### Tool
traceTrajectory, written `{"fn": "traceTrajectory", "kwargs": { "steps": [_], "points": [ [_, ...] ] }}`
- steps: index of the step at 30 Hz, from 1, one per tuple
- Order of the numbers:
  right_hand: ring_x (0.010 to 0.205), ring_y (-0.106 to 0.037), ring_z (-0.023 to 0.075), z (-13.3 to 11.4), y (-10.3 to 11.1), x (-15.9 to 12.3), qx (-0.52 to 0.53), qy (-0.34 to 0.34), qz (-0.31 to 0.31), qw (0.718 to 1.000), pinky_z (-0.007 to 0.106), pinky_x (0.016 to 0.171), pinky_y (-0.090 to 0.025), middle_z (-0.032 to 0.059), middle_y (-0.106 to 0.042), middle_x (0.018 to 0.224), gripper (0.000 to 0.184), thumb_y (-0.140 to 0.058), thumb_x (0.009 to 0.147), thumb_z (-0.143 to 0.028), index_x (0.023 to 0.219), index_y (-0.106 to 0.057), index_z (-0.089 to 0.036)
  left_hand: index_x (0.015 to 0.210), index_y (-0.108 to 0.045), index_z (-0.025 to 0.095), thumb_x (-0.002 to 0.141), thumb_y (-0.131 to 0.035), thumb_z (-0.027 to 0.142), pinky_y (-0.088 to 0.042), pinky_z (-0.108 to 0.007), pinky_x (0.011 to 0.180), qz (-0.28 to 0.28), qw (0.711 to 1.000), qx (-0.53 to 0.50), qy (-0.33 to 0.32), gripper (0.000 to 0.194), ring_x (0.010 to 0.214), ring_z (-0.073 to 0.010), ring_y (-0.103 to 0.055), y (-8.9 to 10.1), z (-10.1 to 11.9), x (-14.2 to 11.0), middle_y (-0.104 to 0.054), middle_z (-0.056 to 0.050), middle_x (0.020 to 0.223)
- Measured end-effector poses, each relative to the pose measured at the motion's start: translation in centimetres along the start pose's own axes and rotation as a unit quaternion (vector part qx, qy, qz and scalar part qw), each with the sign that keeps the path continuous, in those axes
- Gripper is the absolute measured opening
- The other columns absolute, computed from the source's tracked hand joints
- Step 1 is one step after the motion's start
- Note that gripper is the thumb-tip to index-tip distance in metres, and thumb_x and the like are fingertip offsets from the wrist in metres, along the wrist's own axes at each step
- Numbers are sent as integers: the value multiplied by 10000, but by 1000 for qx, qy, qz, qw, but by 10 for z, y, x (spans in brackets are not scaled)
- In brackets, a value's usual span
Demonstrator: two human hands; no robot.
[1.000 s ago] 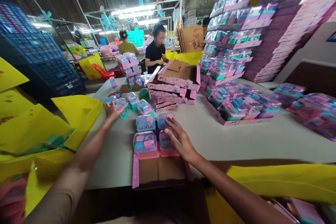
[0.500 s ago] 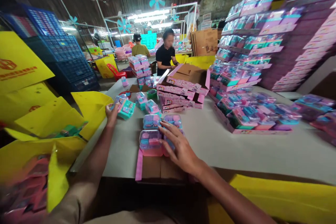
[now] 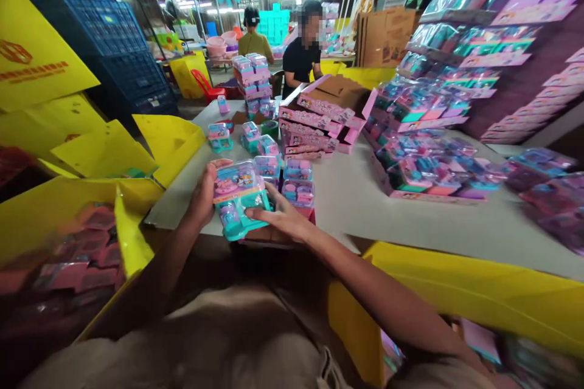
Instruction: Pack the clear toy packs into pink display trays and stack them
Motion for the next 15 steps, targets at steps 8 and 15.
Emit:
{"fn": "traceTrajectory", "kwargs": {
  "steps": [8,15],
  "points": [
    [1228,-679,285,20,9,-52,-22,9,96,995,417,1004,-611,94,-677,1391,794,-906,737,-562,1384,-556,-262,1423,-566,283,765,-781,773,-563,-454,1062,-122,974,-147,125,848,1241,-309,-676,-28,-36,-66,-707,-93,1333],
    [800,-760,222,40,29,-79,-57,-70,30,995,353,661,-648,105,-749,1188,841,-717,834,-798,1466,-555,-267,1407,-603,220,719,-819,701,-597,-506,1008,-138,937,-218,235,867,1217,-377,-701,-34,-51,-99,-756,-132,1252]
  ]
}}
Point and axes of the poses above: each hand's wrist, its own x-axis towards the middle knuckle, its own y-axis out of the back of the hand, z = x × y, the point moved 1 cm from there along x, towards the middle knuckle
